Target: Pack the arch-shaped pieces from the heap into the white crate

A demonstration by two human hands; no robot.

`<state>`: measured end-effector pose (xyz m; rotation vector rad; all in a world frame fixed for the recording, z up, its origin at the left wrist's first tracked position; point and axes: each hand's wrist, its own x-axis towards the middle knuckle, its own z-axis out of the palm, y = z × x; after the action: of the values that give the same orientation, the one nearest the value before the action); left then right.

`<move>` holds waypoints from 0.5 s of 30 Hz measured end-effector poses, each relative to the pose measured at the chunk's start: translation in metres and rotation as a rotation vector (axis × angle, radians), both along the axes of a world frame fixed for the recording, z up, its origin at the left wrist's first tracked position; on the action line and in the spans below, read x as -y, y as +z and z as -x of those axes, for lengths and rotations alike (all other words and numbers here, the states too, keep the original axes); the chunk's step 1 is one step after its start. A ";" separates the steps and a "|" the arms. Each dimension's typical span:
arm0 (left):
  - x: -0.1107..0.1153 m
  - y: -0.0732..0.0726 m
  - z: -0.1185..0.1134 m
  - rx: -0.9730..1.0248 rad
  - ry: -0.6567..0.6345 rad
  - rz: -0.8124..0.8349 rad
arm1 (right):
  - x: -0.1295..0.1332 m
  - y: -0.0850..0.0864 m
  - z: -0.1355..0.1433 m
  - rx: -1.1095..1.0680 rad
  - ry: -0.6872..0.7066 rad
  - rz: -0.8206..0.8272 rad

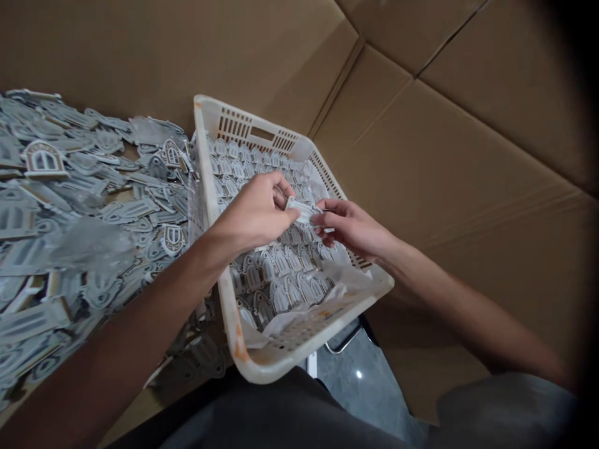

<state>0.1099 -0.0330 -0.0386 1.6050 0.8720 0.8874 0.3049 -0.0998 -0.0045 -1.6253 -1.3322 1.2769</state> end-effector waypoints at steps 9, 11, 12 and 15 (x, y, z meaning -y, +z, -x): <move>0.006 0.006 0.008 -0.070 -0.276 -0.051 | 0.004 -0.002 -0.018 0.203 0.162 -0.164; 0.000 0.010 0.017 -0.057 -0.186 -0.114 | 0.007 -0.011 -0.033 0.439 0.286 -0.072; -0.004 0.012 0.022 -0.053 -0.114 -0.129 | 0.009 -0.018 -0.042 0.538 0.328 -0.001; -0.014 0.016 0.032 -0.056 0.025 -0.112 | 0.014 -0.046 -0.063 0.746 0.394 0.245</move>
<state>0.0777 -0.0187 -0.0229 1.7262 0.8968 0.9269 0.3682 -0.1141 -0.0508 -2.2144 -2.0870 1.1094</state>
